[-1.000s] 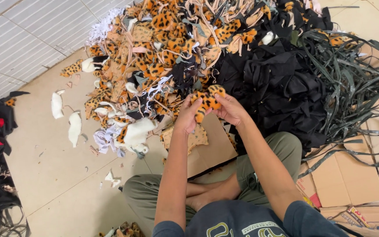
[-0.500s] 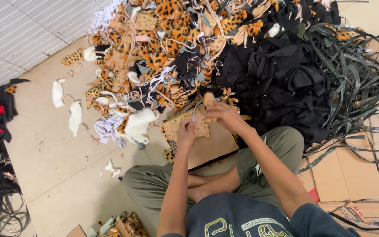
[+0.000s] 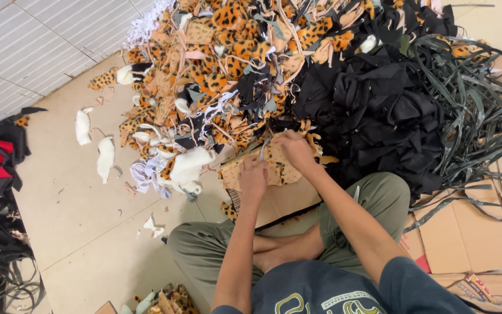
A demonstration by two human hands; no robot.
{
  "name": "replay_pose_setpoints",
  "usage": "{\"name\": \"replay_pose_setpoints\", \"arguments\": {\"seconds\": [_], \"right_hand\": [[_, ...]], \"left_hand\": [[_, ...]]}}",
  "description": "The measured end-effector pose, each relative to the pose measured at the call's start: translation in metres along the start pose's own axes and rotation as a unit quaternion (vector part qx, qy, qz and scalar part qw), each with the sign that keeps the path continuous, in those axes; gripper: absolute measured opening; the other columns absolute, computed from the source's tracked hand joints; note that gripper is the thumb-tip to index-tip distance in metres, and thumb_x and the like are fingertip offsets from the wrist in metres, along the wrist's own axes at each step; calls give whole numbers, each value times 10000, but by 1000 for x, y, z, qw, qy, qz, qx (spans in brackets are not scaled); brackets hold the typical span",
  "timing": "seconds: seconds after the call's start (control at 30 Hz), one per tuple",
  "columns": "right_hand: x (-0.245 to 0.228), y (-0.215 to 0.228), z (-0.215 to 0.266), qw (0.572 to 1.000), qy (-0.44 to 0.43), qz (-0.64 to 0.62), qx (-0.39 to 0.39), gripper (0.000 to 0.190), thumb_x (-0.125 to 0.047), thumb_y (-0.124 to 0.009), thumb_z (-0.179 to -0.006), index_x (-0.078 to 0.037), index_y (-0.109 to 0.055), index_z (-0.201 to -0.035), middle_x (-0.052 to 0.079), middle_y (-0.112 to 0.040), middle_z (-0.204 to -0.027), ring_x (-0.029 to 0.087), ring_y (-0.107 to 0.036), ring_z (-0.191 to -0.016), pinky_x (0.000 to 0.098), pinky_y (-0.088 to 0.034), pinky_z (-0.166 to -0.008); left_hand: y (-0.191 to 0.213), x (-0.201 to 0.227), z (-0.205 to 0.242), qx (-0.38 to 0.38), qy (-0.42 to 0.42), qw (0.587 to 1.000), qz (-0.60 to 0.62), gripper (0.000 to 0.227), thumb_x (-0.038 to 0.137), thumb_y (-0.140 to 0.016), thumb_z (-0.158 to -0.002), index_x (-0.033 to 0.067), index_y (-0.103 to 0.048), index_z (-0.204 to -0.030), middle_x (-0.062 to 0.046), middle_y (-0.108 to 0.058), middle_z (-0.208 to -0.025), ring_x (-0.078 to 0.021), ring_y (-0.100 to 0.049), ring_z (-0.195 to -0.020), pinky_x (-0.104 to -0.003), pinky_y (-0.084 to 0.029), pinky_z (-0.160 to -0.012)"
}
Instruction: The person sorts through piles of fabric scraps, picking out pieces of leopard-print fabric and laying them onto a cardboard sheet.
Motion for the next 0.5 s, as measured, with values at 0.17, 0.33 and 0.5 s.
{"name": "replay_pose_setpoints", "arguments": {"seconds": [0.17,0.33,0.5], "right_hand": [[-17,-90,-27,972,94,153,-151,247,-239,-800,-836,-257,-699,-1061,15,-526,-1136,286,-644,-1069,417,-564,-867],[-13,-103,-55,966,89,175,-166,69,-246,-718,-858,-195,-723,-903,40,-621,-1031,295,-712,-914,436,-572,-788],[31,-48,-88,987,-106,-118,-28,345,-275,-675,-974,-263,-590,-1308,92,-659,-1164,328,-712,-969,449,-595,-768]], "left_hand": [[-40,17,7,168,-152,969,-95,282,235,-665,-919,193,-692,-1197,-135,-506,-1288,-376,-543,-1198,-486,-547,-847],[-49,30,17,186,-191,951,-158,191,249,-659,-949,243,-682,-1138,-103,-530,-1270,-320,-539,-1211,-416,-488,-865],[-85,14,7,130,-195,961,-143,344,319,-632,-986,275,-596,-1325,-109,-443,-1318,-327,-471,-1267,-462,-414,-959]]}}
Point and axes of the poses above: each hand's wrist, its own z-axis away from the middle knuckle, its own y-axis out of the back of the hand, x = y × z, the point moved 10 cm from there along -z, towards the middle knuckle
